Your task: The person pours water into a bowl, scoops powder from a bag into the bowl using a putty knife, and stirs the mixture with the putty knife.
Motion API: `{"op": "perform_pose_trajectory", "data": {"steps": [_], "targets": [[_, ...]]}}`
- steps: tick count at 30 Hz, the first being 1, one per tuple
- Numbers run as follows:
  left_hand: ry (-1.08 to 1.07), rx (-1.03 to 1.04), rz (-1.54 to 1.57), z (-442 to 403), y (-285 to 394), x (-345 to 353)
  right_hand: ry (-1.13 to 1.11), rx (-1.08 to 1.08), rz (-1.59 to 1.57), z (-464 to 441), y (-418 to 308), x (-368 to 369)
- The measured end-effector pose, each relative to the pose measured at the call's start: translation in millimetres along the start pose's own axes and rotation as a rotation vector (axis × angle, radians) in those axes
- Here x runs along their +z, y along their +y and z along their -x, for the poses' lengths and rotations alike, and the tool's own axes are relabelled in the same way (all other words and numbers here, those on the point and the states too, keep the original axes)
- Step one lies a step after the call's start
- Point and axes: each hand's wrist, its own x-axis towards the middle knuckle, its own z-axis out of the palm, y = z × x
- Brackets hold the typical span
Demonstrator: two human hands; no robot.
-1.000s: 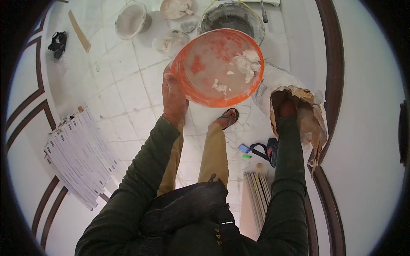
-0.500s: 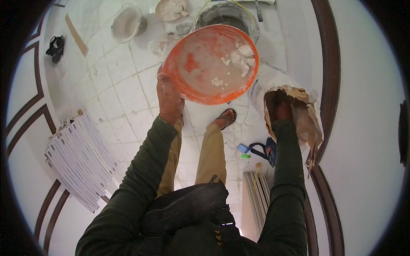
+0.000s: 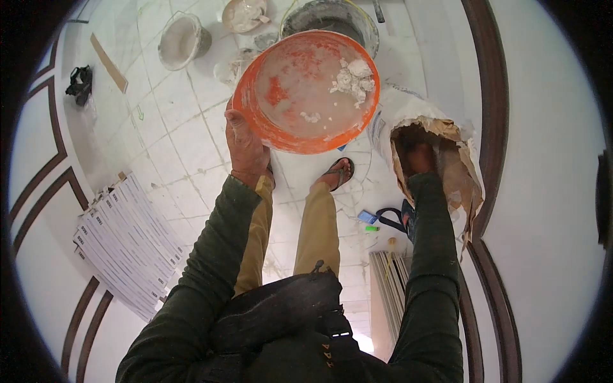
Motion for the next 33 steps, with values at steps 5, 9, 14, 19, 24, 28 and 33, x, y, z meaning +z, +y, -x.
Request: {"op": "perform_pose_trajectory", "data": {"steps": [5,9,14,19,24,28,33], "targets": [[-0.025,0.010,-0.114,2.4,-0.1,-2.5,0.404,-0.237,-0.014,-26.4,67.3,56.9],[-0.064,0.048,-0.175,4.6,5.6,1.1,0.397,-0.612,0.447,-31.2,91.9,56.1],[-0.048,0.030,-0.152,5.5,12.7,2.2,0.253,-0.136,-0.423,-8.7,69.4,52.2],[-0.118,0.050,-0.193,6.6,24.1,2.9,0.098,0.233,-0.869,57.4,-12.2,-22.6],[-0.105,0.005,0.020,13.0,31.3,17.6,0.106,0.285,-0.987,98.2,-32.7,-49.4],[-0.133,0.038,-0.065,14.0,28.5,14.7,0.100,0.381,-0.982,128.1,-42.4,-57.4],[-0.162,0.021,0.007,15.5,7.4,20.9,0.142,0.321,-1.075,155.5,-40.0,-55.3]]}}
